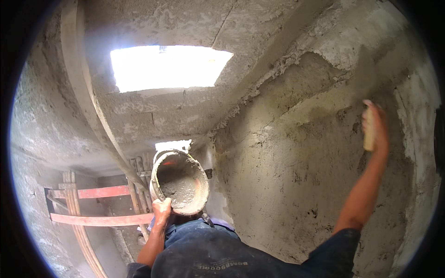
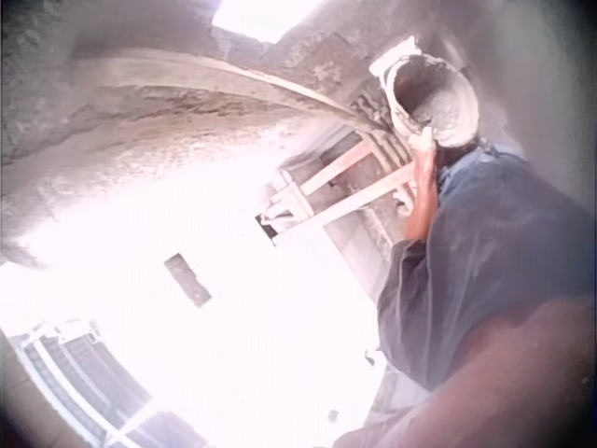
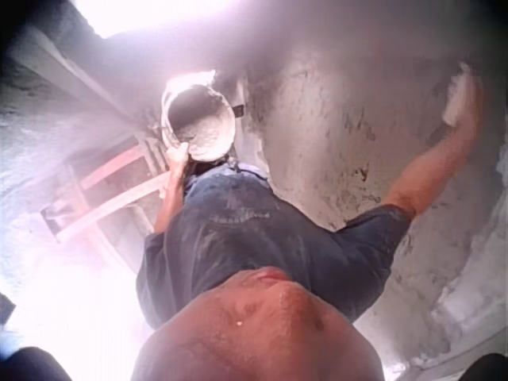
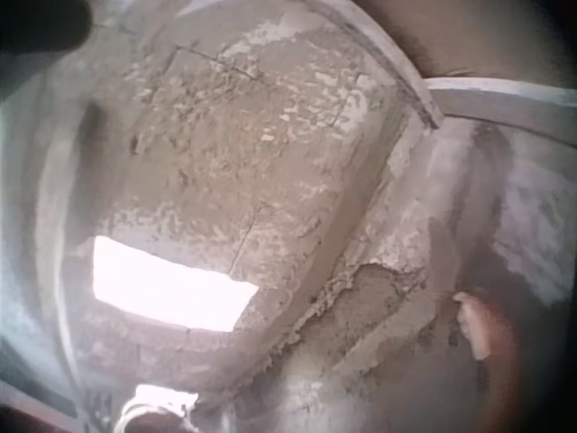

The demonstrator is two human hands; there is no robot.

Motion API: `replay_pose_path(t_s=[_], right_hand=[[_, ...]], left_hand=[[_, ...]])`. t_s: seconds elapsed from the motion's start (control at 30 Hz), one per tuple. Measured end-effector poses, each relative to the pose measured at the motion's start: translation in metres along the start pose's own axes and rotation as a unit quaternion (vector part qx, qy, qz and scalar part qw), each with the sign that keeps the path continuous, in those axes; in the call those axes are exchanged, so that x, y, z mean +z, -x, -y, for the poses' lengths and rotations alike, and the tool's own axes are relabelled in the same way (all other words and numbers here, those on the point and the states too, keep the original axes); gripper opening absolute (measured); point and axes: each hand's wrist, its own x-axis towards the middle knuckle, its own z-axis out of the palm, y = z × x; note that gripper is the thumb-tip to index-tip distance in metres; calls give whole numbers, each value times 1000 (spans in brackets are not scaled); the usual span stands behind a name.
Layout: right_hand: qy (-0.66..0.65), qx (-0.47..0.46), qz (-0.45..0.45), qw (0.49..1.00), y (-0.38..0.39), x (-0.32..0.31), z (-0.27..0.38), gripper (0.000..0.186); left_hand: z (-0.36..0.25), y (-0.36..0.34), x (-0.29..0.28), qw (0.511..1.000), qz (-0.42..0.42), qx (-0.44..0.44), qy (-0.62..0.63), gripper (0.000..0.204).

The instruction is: The person scoops wet cement from a bucket with a trowel and applies it to the interior walls of a narrow construction shaft. The person repeatedly reaches upward to spread and smooth the cement on the wall surface while standing on a bamboo scaffold.

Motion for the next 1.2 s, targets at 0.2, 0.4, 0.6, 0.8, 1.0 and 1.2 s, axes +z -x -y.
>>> replay_pose_path(t_s=[0.2, 0.4, 0.6, 0.8, 1.0, 1.2], right_hand=[[307, -38, 211, 927, 78, 83, -40, 29], [331, -147, 620, 696, 204, 313, -108, 36], [208, -162, 491, 830, 322, 434, -158, 28], [127, -187, 424, 877, 318, 391, -160, 32], [81, -252, 325, 908, 256, 332, -117, 33], [-51, -116, 472, 872, 157, 222, -36, 34]], left_hand=[[-27, 14, -3, 1000, 16, 20, 2, 28], [7, 13, 6, 995, -2, 73, -65, 36], [6, 13, 1, 993, 12, 55, -101, 41], [-23, 23, -3, 998, 16, -5, -57, 32], [-15, 10, 3, 997, -41, -9, -65, 32], [6, 5, -2, 999, -36, 10, -8, 30]])
